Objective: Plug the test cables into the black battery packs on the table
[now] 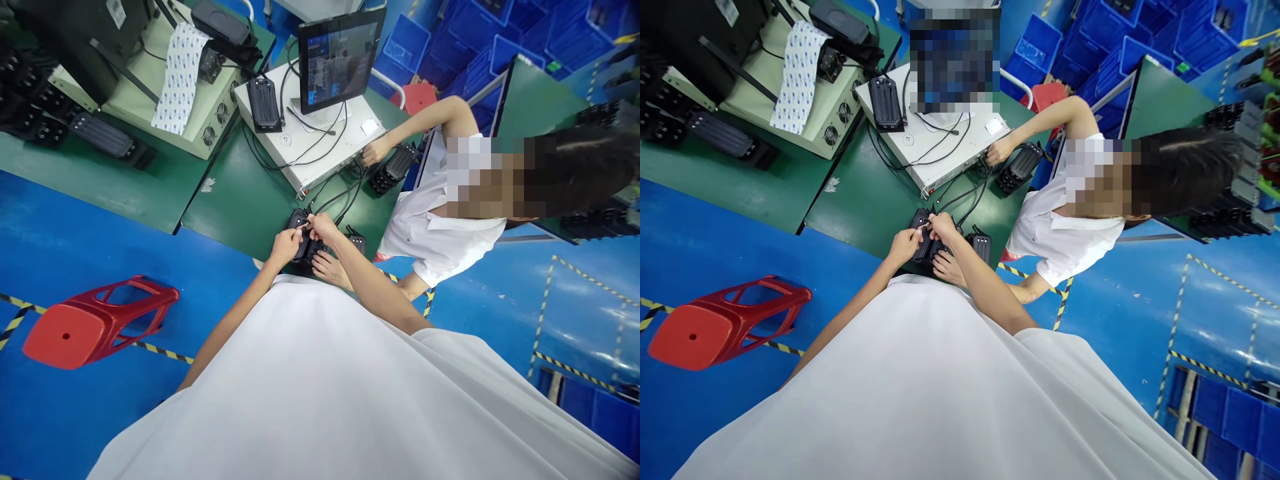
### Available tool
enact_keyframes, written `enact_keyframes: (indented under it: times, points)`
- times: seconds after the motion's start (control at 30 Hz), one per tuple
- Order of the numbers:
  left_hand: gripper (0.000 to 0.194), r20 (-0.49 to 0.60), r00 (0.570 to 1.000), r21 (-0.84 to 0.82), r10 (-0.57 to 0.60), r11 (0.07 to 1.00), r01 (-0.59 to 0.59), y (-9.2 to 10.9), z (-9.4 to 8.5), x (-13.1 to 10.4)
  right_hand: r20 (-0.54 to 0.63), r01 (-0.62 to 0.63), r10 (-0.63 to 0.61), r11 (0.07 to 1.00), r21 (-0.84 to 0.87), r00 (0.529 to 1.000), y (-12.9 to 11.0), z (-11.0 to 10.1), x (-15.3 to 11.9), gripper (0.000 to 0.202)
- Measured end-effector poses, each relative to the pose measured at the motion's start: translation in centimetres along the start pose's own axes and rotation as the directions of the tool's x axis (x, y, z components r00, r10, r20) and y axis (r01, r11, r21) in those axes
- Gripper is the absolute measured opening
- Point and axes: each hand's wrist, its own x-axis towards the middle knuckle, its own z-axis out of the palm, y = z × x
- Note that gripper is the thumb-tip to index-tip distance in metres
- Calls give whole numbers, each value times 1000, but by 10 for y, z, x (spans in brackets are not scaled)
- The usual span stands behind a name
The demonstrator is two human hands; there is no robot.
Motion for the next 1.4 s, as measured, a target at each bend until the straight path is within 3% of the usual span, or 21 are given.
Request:
enact_keyframes:
  times: [0.17, 0.37, 0.53, 0.63, 0.77, 1.03, 1.2, 1.4]
  points:
    - [40, 25, 1000, -14, 1, 1000, 0, 1, 0, 1, -55, 37, -43, 993, -115, 998, 2, 3, -4, 38]
    - [44, 59, 997, -96, -41, 994, 46, -1, 1, 5, -85, 89, -94, 994, -65, 992, 2, 7, -14, 36]
    - [49, 125, 991, -320, -55, 943, 93, -1, -1, -3, -29, 114, -113, 993, 19, 993, -4, -1, -17, 41]
    - [48, 151, 986, -367, -67, 922, 119, -1, -4, -11, -42, 127, -124, 990, 54, 991, -8, -5, -17, 43]
    - [43, 111, 990, -337, -83, 934, 116, -3, -8, -16, -51, 122, -118, 990, 73, 992, -10, -6, -15, 41]
    - [34, -20, 998, -52, 57, 997, -58, 5, -12, -8, -64, 180, -179, 983, 18, 982, 4, -6, -8, 41]
    - [32, -20, 999, -36, 26, 999, -27, 10, -11, -6, -54, 191, -190, 981, 25, 980, 6, -2, -7, 40]
    - [35, 13, 1000, -88, 11, 996, -10, 0, -10, 1, -49, 182, -179, 981, 63, 983, 9, 5, -1, 32]
